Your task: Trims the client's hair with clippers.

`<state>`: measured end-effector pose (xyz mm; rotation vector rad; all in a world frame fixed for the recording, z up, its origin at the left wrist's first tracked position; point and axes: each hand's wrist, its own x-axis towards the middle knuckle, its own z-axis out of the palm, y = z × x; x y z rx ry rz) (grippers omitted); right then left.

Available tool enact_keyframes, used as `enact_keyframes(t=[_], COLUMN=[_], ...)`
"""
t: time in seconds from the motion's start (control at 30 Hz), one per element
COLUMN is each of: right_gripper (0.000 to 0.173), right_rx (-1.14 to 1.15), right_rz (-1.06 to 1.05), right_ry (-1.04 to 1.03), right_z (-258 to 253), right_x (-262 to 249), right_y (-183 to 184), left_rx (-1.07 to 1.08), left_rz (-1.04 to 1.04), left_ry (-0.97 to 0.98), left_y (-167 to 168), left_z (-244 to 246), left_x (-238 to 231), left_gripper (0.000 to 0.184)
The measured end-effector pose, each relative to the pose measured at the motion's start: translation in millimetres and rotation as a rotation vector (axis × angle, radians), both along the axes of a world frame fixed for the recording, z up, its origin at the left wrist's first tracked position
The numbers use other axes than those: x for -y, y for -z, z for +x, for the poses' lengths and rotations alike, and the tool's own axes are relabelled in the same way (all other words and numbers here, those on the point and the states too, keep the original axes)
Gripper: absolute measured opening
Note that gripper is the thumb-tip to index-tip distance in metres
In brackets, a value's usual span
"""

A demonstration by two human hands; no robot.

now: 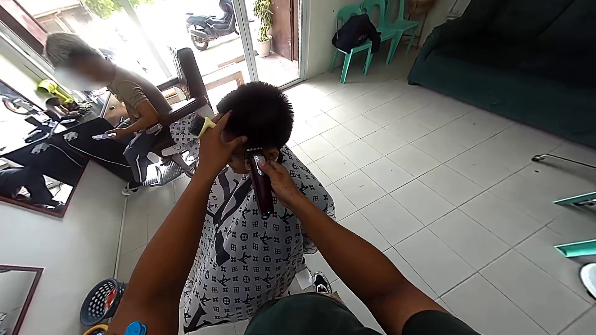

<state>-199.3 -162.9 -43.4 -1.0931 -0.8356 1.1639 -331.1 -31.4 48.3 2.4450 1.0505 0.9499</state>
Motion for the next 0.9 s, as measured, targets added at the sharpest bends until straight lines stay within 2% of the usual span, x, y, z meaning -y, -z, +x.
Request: enact_keyframes(t=[0.1, 0.23, 0.37, 0.47, 0.63, 0.77, 0.9], right_gripper=[0.04, 0.039, 0.041, 0.041, 0.04, 0.042, 0.039], right_rx=[-0.047, -0.11, -0.153, -0.2, -0.19, -0.175, -0.13], right_rz=[-0.082, 0.048, -0.048, 0.018, -0.023, 0.069, -0.029], right_ry=[-0.037, -0.003, -0.044, -0.011, -0.03, 0.01, -0.024], right_z=[3.1, 3.2, 5.9, 3.7, 6.9, 7.8, 10.9], right_x=[0.1, 0.9, 2.5, 3.6, 3.3, 4.9, 4.4], right_y=[3.1, 9.7, 10.8, 11.7, 13.4, 14.3, 15.9], left_rx=[-0.002, -0.001, -0.011, -0.009, -0.023, -0.016, -0.027], left_rz=[0.011, -0.004, -0.001, 0.001, -0.005, -0.007, 0.001], left_ry=[0.004, 0.0, -0.006, -0.009, -0.012, -0.011, -0.013], left_y=[0.0, 0.4, -0.2, -0.9, -1.4, -0.4, -0.7], left_z=[-0.3, -0.1, -1.0, -0.8, -2.0, -1.3, -1.2], left_x=[-1.4, -2.0, -2.1, -1.5, -1.5, -1.7, -1.3], left_gripper=[0.07, 0.071, 0.07, 0.071, 0.071, 0.071, 0.07])
